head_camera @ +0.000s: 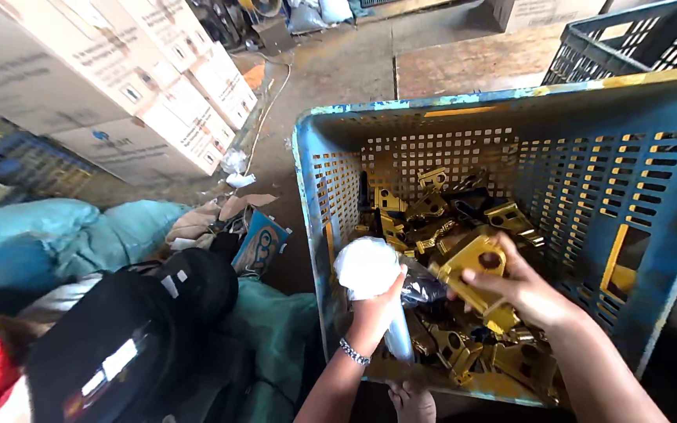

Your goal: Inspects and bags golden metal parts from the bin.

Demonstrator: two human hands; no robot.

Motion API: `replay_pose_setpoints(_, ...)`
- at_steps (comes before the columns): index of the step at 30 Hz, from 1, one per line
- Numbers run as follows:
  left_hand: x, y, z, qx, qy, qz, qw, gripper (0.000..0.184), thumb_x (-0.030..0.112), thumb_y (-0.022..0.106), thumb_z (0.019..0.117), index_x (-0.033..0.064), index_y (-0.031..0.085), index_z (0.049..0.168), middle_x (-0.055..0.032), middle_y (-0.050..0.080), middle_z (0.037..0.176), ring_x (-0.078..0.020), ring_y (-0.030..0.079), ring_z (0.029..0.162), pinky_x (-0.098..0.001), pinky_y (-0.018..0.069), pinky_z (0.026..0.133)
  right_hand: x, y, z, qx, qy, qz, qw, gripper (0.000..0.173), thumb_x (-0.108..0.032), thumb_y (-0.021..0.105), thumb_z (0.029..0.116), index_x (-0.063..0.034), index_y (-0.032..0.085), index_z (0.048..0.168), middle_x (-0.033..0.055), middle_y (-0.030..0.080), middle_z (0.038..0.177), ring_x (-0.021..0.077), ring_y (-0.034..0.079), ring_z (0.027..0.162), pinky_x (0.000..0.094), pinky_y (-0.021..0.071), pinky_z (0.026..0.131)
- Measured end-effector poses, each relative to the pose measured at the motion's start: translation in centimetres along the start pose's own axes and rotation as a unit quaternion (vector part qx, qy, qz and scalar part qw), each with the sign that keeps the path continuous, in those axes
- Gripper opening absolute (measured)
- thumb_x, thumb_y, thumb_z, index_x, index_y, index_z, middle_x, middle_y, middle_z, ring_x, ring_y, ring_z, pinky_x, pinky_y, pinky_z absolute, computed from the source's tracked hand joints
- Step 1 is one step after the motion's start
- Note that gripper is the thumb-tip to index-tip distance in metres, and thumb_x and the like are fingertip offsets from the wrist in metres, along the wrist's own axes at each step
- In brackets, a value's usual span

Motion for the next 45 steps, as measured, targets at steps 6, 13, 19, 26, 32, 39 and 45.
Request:
replay_pose_setpoints(6, 1.2, 1.3, -2.3, -0.055, 0.012, -0.032, 0.998, 0.026, 0.000, 0.074, 0.0858, -0.0098, 0.065, 0.108, -0.0057, 0.072, 0.097, -0.0042, 0.068, 0.094, -0.0228, 0.0562, 0.090, 1.7, 3.2, -0.8, 0.045, -0.095, -0.397, 0.912, 0.036, -0.016, 0.068, 0.0937, 0.0077, 0.062, 0.120, 0.0239, 0.069, 0.112, 0.0329, 0.072, 0.094, 0.0480, 0.0595, 0.081)
replay_pose_setpoints(13, 4.2, 1.1, -2.5, -0.176, 0.117, 0.191, 0.959, 0.035, 0.010, 0.076, 0.0813, -0.0123, 0.067, 0.107, -0.0164, 0.072, 0.099, -0.0133, 0.069, 0.098, -0.0289, 0.0536, 0.092, 5.2, 3.5, -2.5, 0.012, 0.002, -0.444, 0.896, 0.044, -0.021, 0.065, 0.0978, 0.0104, 0.055, 0.128, 0.0335, 0.060, 0.130, 0.0449, 0.071, 0.094, 0.0554, 0.0584, 0.081)
replay_pose_setpoints(19, 3.5, 2.1, -2.7, -0.234, 0.145, 0.213, 0.938, 0.035, 0.015, 0.082, 0.0762, -0.0095, 0.070, 0.099, -0.0137, 0.074, 0.091, -0.0098, 0.071, 0.090, -0.0258, 0.0556, 0.086, 3.9, 2.6, -3.1, 0.050, -0.081, -0.437, 0.894, 0.042, -0.014, 0.067, 0.0918, 0.0118, 0.057, 0.124, 0.0303, 0.065, 0.120, 0.0409, 0.073, 0.089, 0.0531, 0.0594, 0.077)
replay_pose_setpoints(26, 7.4, 1.8, 0.6, -0.315, 0.024, 0.267, 0.910, 0.047, 0.019, 0.082, 0.0834, -0.0075, 0.066, 0.119, -0.0140, 0.071, 0.111, -0.0104, 0.066, 0.109, -0.0278, 0.0506, 0.099, 3.1, 1.9, -3.7, 0.091, -0.165, -0.411, 0.892, 0.039, -0.020, 0.067, 0.0928, 0.0088, 0.059, 0.118, 0.0238, 0.070, 0.107, 0.0294, 0.074, 0.082, 0.0423, 0.0611, 0.072)
replay_pose_setpoints(32, 5.6, 2.7, 0.3, -0.256, 0.077, 0.248, 0.931, 0.039, 0.012, 0.080, 0.0804, -0.0107, 0.068, 0.110, -0.0172, 0.073, 0.103, -0.0139, 0.069, 0.102, -0.0304, 0.0536, 0.094, 2.8, 2.8, -3.1, 0.062, -0.118, -0.412, 0.901, 0.038, -0.018, 0.066, 0.0953, 0.0096, 0.058, 0.121, 0.0282, 0.067, 0.119, 0.0377, 0.073, 0.085, 0.0504, 0.0606, 0.074)
replay_pose_setpoints(39, 3.4, 1.6, -1.3, -0.282, 0.118, 0.206, 0.929, 0.041, 0.011, 0.082, 0.0761, -0.0117, 0.068, 0.107, -0.0163, 0.073, 0.100, -0.0117, 0.070, 0.099, -0.0282, 0.0545, 0.093, 2.9, 1.7, -4.3, 0.040, -0.111, -0.320, 0.940, 0.043, -0.026, 0.067, 0.0935, 0.0054, 0.057, 0.122, 0.0173, 0.072, 0.096, 0.0197, 0.072, 0.087, 0.0341, 0.0584, 0.080)
replay_pose_setpoints(45, 3.0, 2.3, -1.9, -0.176, -0.044, 0.067, 0.981, 0.038, 0.003, 0.079, 0.0816, -0.0106, 0.063, 0.113, -0.0087, 0.071, 0.101, -0.0060, 0.068, 0.097, -0.0225, 0.0549, 0.091, 2.8, 0.7, -4.6, 0.066, -0.053, -0.194, 0.977, 0.050, -0.028, 0.067, 0.0941, 0.0040, 0.050, 0.129, 0.0095, 0.069, 0.104, 0.0061, 0.069, 0.092, 0.0243, 0.0570, 0.083)
Point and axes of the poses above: each hand's wrist, its own z-axis towards the middle knuckle, its own y-axis out of the palm, x = y × z, the point moved 3 cm from there along z, towards the middle knuckle
